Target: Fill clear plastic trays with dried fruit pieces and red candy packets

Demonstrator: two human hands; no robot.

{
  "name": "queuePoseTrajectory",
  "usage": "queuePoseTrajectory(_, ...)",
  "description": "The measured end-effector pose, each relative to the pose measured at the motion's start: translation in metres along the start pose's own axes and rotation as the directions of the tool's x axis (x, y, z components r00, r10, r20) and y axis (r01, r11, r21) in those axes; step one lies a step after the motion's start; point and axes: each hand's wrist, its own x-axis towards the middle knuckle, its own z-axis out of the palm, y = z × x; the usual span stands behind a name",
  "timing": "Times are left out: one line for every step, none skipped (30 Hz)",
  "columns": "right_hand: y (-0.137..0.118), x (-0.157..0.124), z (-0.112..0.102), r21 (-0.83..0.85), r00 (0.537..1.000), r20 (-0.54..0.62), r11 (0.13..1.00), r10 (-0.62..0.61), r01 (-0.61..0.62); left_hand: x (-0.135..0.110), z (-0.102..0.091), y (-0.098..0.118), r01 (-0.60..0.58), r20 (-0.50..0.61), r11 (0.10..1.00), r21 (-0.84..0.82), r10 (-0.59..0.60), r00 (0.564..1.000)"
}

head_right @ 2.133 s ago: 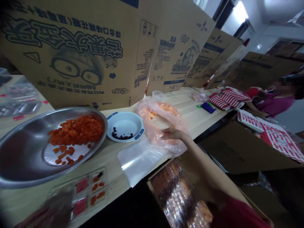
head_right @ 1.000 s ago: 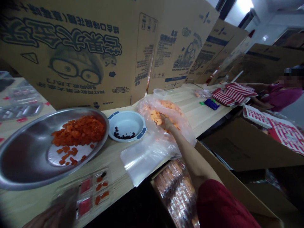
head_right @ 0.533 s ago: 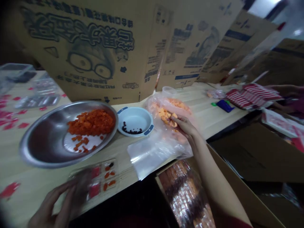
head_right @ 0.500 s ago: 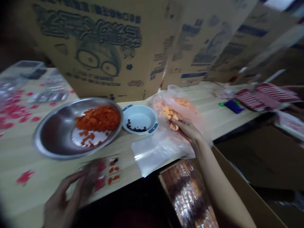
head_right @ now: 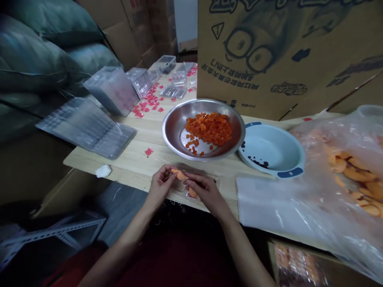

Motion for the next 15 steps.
queuePoseTrajectory(0.002, 0.002, -0.002, -0.026, 1.0, -0.024, 1.0, -0.005, 0.005, 0.006, -0.005, -0.001, -0.01, 0.011, 0.997, 0.07, 0.009, 1.0)
queuePoseTrajectory(0.003, 0.004, -0.004, -0.05, 0.999, -0.049, 0.999, -0.013, 0.01, 0.012, -0.008, -0.001, -0.024, 0.03, 0.987, 0.161, 0.02, 0.999)
queuePoseTrajectory(0.004, 0.005, -0.006, -0.065, 0.997, -0.078, 0.998, -0.018, 0.013, 0.018, -0.01, -0.001, -0.043, 0.056, 0.963, 0.267, 0.028, 0.998)
queuePoseTrajectory(0.005, 0.006, -0.008, -0.069, 0.994, -0.108, 0.998, -0.019, 0.012, 0.022, -0.011, -0.002, -0.064, 0.087, 0.922, 0.381, 0.034, 0.996)
queuePoseTrajectory(0.006, 0.006, -0.009, -0.066, 0.991, -0.133, 0.998, -0.015, 0.007, 0.025, -0.011, -0.002, -0.089, 0.119, 0.868, 0.489, 0.034, 0.992)
queuePoseTrajectory(0.008, 0.006, -0.01, -0.058, 0.988, -0.155, 0.998, -0.008, -0.001, 0.028, -0.01, -0.004, -0.112, 0.148, 0.807, 0.58, 0.031, 0.988)
queuePoseTrajectory(0.009, 0.007, -0.01, -0.049, 0.985, -0.173, 0.999, -0.002, -0.006, 0.03, -0.009, -0.005, -0.135, 0.174, 0.746, 0.653, 0.027, 0.984)
queuePoseTrajectory(0.01, 0.007, -0.01, -0.041, 0.982, -0.189, 0.999, 0.0, -0.008, 0.031, -0.008, -0.007, -0.164, 0.201, 0.689, 0.706, 0.027, 0.979)
queuePoseTrajectory(0.011, 0.007, -0.009, -0.033, 0.979, -0.203, 0.999, -0.003, -0.004, 0.032, -0.006, -0.009, -0.196, 0.226, 0.642, 0.742, 0.036, 0.973)
queuePoseTrajectory(0.013, 0.008, -0.008, -0.025, 0.977, -0.212, 1.0, -0.008, 0.003, 0.032, -0.005, -0.01, -0.227, 0.242, 0.608, 0.761, 0.059, 0.968)
queuePoseTrajectory(0.014, 0.009, -0.006, -0.018, 0.976, -0.216, 1.0, -0.014, 0.01, 0.03, -0.003, -0.01, -0.256, 0.246, 0.588, 0.767, 0.098, 0.964)
queuePoseTrajectory(0.015, 0.01, -0.005, -0.013, 0.975, -0.22, 1.0, -0.018, 0.016, 0.028, -0.002, -0.009, -0.28, 0.234, 0.582, 0.763, 0.155, 0.96)
queuePoseTrajectory(0.016, 0.011, -0.003, -0.008, 0.974, -0.225, 1.0, -0.021, 0.02, 0.024, -0.001, -0.006, -0.298, 0.208, 0.597, 0.745, 0.216, 0.954)
queuePoseTrajectory(0.016, 0.012, -0.001, -0.003, 0.972, -0.234, 1.0, -0.018, 0.018, 0.019, 0.0, -0.002, -0.311, 0.181, 0.633, 0.709, 0.263, 0.948)
queuePoseTrajectory(0.017, 0.013, 0.002, 0.003, 0.971, -0.24, 1.0, -0.008, 0.009, 0.012, 0.002, 0.003, -0.324, 0.166, 0.684, 0.653, 0.289, 0.943)
